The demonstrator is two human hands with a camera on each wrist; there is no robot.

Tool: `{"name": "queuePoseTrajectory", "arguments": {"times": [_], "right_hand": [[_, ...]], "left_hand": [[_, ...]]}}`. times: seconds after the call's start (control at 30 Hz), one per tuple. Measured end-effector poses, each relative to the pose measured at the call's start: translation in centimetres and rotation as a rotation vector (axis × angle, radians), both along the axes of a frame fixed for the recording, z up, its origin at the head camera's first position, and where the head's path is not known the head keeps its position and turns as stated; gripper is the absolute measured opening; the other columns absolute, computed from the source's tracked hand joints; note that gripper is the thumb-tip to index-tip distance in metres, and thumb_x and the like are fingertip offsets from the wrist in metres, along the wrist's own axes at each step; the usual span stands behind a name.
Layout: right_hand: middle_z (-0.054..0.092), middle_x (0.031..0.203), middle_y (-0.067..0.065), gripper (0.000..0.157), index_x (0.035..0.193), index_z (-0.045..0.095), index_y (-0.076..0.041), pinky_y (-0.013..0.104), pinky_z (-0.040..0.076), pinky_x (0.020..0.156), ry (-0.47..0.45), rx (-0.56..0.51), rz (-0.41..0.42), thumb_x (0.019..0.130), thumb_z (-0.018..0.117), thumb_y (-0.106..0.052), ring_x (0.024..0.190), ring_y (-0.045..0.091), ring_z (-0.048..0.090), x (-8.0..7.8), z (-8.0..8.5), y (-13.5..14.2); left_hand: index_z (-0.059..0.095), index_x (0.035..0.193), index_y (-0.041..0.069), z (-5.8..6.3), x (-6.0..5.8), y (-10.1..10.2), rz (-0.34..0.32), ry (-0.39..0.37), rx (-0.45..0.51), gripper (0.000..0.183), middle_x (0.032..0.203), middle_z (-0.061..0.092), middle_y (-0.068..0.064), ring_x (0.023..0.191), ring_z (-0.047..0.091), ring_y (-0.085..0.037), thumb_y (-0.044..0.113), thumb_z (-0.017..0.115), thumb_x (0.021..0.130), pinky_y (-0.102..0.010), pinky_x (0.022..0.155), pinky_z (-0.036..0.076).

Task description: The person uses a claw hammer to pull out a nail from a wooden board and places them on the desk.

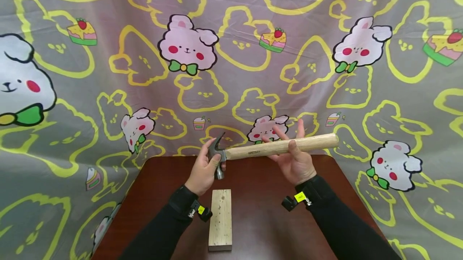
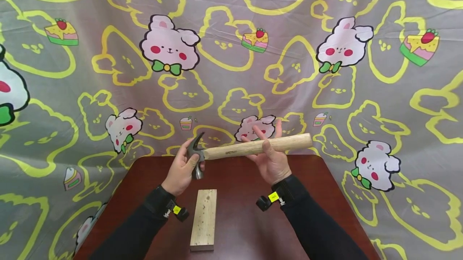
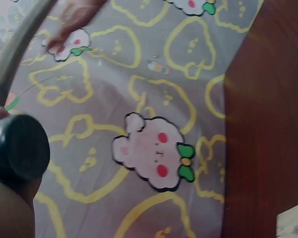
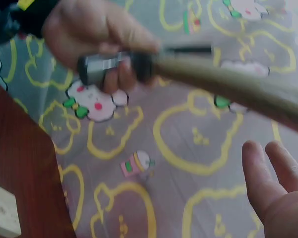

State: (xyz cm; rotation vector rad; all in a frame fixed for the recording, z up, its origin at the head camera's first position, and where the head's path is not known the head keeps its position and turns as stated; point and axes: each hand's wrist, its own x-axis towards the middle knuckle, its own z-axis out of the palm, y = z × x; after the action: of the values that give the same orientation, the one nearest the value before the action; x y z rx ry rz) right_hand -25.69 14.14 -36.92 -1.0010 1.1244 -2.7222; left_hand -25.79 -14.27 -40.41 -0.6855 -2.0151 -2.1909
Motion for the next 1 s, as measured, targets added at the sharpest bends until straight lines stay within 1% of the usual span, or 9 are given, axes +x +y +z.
{"name": "queuePoseTrajectory", "arguments": {"times": [0.13, 0.27, 0.37, 0.5, 0.57, 0.67, 0.83, 0.9, 1.0], "right_hand": [[0.032, 0.160, 0.019, 0.088, 0.157, -0.009, -0.051, 0.048, 0.045, 0.107, 0.044, 0.019, 0.031, 0.101, 0.057, -0.033, 0.133, 0.040, 0.052, 0.4, 0.8, -0.8], [0.062, 0.138, 0.013, 0.071, 0.161, -0.002, -0.042, 0.046, 0.046, 0.107, 0.046, 0.034, 0.043, 0.107, 0.043, -0.032, 0.128, 0.034, 0.059, 0.5, 1.1, -1.1], [0.074, 0.113, 0.009, 0.053, 0.158, 0.024, -0.026, 0.045, 0.047, 0.105, 0.044, 0.024, 0.040, 0.108, 0.038, -0.031, 0.121, 0.032, 0.064, 0.5, 1.0, -1.3], [0.068, 0.085, 0.009, 0.027, 0.120, 0.058, -0.009, 0.050, 0.049, 0.103, 0.043, -0.036, 0.058, 0.107, 0.039, -0.025, 0.105, 0.032, 0.070, 0.5, 1.1, -1.8], [0.059, 0.078, 0.008, 0.024, 0.104, 0.059, -0.007, 0.052, 0.051, 0.100, 0.042, -0.041, 0.064, 0.107, 0.040, -0.023, 0.094, 0.029, 0.069, 0.5, 1.1, -2.2], [0.054, 0.076, 0.006, 0.022, 0.095, 0.057, -0.008, 0.048, 0.054, 0.096, 0.052, 0.009, 0.043, 0.106, 0.042, -0.020, 0.082, 0.023, 0.064, 0.6, 1.1, -2.7], [0.060, 0.077, 0.005, 0.017, 0.095, 0.057, -0.009, 0.043, 0.057, 0.089, 0.085, 0.133, -0.025, 0.105, 0.047, -0.019, 0.076, 0.019, 0.062, 0.7, 0.7, -3.1], [0.061, 0.078, 0.004, 0.017, 0.094, 0.058, -0.010, 0.041, 0.057, 0.087, 0.080, 0.168, -0.059, 0.106, 0.048, -0.018, 0.074, 0.018, 0.061, 0.7, 0.5, -3.0], [0.061, 0.077, 0.003, 0.017, 0.093, 0.057, -0.011, 0.039, 0.058, 0.085, 0.060, 0.205, -0.101, 0.106, 0.049, -0.017, 0.072, 0.017, 0.059, 0.9, 0.1, -2.7]], "left_hand": [[0.017, 0.159, 0.014, -1.3, -0.1, 0.7, -0.022, -0.036, 0.006, 0.057, 0.100, 0.056, -0.014, 0.083, 0.062, -0.020, 0.013, 0.044, 0.109, -0.032, 0.078, 0.054], [0.014, 0.160, 0.018, -2.7, 0.0, 1.0, -0.036, -0.075, -0.017, 0.058, 0.099, 0.058, -0.017, 0.087, 0.065, -0.022, 0.015, 0.043, 0.109, -0.035, 0.080, 0.056], [0.013, 0.159, 0.019, -3.7, 0.0, 1.2, -0.053, -0.106, -0.022, 0.058, 0.104, 0.058, -0.018, 0.091, 0.066, -0.024, 0.017, 0.043, 0.110, -0.039, 0.080, 0.058], [0.020, 0.156, 0.012, -5.2, 0.0, 1.2, -0.071, -0.109, -0.053, 0.055, 0.112, 0.058, -0.020, 0.098, 0.067, -0.035, 0.013, 0.047, 0.108, -0.039, 0.079, 0.058], [0.023, 0.154, 0.008, -5.9, -0.2, 1.0, -0.078, -0.103, -0.110, 0.055, 0.116, 0.060, -0.021, 0.101, 0.067, -0.036, 0.011, 0.051, 0.106, -0.035, 0.082, 0.057], [0.027, 0.154, 0.006, -7.0, -0.4, 0.6, -0.078, -0.104, -0.221, 0.058, 0.119, 0.063, -0.022, 0.103, 0.068, -0.029, 0.010, 0.056, 0.104, -0.032, 0.087, 0.054], [0.040, 0.153, 0.011, -9.1, -0.9, -1.1, 0.042, -0.102, -0.412, 0.055, 0.114, 0.064, -0.013, 0.096, 0.067, -0.019, 0.018, 0.060, 0.103, -0.032, 0.083, 0.054], [0.045, 0.152, 0.012, -10.4, -1.0, -2.2, 0.115, -0.094, -0.497, 0.051, 0.114, 0.064, -0.011, 0.096, 0.065, -0.022, 0.019, 0.060, 0.103, -0.035, 0.078, 0.053], [0.049, 0.150, 0.013, -12.8, -0.8, -4.1, 0.208, -0.079, -0.660, 0.052, 0.125, 0.062, -0.011, 0.110, 0.061, -0.030, 0.016, 0.063, 0.100, -0.045, 0.085, 0.052]]}}
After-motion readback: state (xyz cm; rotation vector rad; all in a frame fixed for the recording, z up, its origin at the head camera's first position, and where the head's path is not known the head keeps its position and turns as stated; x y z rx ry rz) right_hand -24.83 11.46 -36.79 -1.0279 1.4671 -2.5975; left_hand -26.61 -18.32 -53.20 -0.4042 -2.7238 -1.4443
